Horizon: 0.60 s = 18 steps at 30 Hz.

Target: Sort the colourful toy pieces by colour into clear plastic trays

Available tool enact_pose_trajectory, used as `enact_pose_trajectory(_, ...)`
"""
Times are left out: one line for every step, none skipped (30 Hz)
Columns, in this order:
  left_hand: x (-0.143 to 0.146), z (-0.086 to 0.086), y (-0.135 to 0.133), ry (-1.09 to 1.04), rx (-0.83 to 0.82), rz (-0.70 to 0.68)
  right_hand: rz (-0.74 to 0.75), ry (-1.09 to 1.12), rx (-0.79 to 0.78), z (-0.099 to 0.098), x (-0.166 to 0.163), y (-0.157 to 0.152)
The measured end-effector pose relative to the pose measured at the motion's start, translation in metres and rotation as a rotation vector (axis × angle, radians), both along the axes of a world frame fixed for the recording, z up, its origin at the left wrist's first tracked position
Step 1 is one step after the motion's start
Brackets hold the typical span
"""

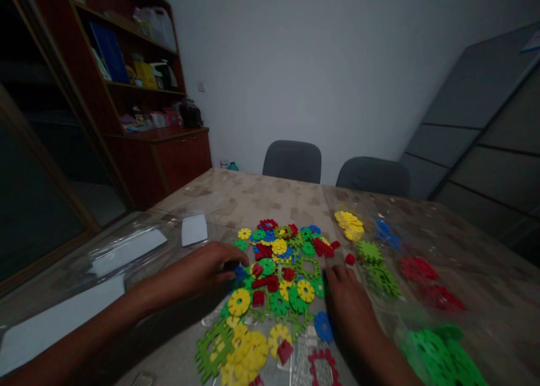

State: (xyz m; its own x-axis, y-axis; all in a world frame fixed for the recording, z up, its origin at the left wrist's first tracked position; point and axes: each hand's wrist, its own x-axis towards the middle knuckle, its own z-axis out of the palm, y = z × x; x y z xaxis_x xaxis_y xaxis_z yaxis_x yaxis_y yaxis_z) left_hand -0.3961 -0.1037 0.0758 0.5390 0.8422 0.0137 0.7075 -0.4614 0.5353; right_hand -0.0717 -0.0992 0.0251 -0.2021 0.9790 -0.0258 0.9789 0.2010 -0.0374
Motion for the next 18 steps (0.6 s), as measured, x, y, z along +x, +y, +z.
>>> enact_pose_trajectory(0.002, 0.002, -0.001, -0.019, 0.008, -0.002, 0.0, 0.006, -0.002, 0.001, 0.001, 0.0)
enact_pose_trajectory(0.004, 0.003, -0.002, -0.038, 0.012, -0.013, 0.0, 0.013, -0.006, 0.002, 0.001, 0.0)
enact_pose_trajectory(0.006, 0.004, -0.003, -0.055, 0.011, -0.028, 0.0, 0.025, -0.009, 0.003, 0.002, 0.0)
enact_pose_trajectory(0.008, 0.004, -0.004, -0.069, 0.011, -0.042, 0.0, 0.04, -0.016, 0.004, 0.003, -0.001)
enact_pose_trajectory(0.01, 0.004, -0.005, -0.075, 0.006, -0.057, -0.003, 0.056, -0.023, 0.004, 0.004, -0.002)
enact_pose_trajectory(0.011, 0.004, -0.006, -0.078, -0.007, -0.077, -0.009, 0.069, -0.027, 0.005, 0.005, -0.003)
enact_pose_trajectory(0.013, 0.004, -0.007, -0.079, -0.028, -0.103, -0.017, 0.081, -0.027, 0.005, 0.006, -0.003)
enact_pose_trajectory(0.014, 0.004, -0.008, -0.083, -0.054, -0.129, -0.024, 0.095, -0.023, 0.006, 0.006, -0.004)
enact_pose_trajectory(0.016, 0.005, -0.01, -0.094, -0.082, -0.154, -0.029, 0.111, -0.016, 0.007, 0.007, -0.005)
enact_pose_trajectory(0.017, 0.006, -0.011, -0.108, -0.112, -0.176, -0.033, 0.131, -0.011, 0.008, 0.008, -0.006)
enact_pose_trajectory(0.018, 0.007, -0.013, -0.121, -0.14, -0.19, -0.037, 0.153, -0.016, 0.01, 0.009, -0.007)
enact_pose_trajectory(0.02, 0.007, -0.014, -0.128, -0.159, -0.196, -0.04, 0.178, -0.033, 0.013, 0.011, -0.008)
enact_pose_trajectory(0.021, 0.007, -0.015, -0.129, -0.172, -0.195, -0.038, 0.2, -0.056, 0.016, 0.012, -0.009)
enact_pose_trajectory(0.023, 0.007, -0.016, -0.125, -0.18, -0.193, -0.032, 0.22, -0.085, 0.02, 0.013, -0.011)
enact_pose_trajectory(0.024, 0.006, -0.017, -0.118, -0.184, -0.193, -0.019, 0.241, -0.125, 0.024, 0.013, -0.013)
enact_pose_trajectory(0.026, 0.004, -0.017, -0.114, -0.189, -0.193, -0.002, 0.263, -0.177, 0.028, 0.013, -0.016)
enact_pose_trajectory(0.027, 0.002, -0.018, -0.109, -0.197, -0.189, 0.017, 0.284, -0.235, 0.032, 0.012, -0.018)
enact_pose_trajectory(0.029, -0.001, -0.018, -0.105, -0.202, -0.184, 0.034, 0.293, -0.296, 0.035, 0.011, -0.021)
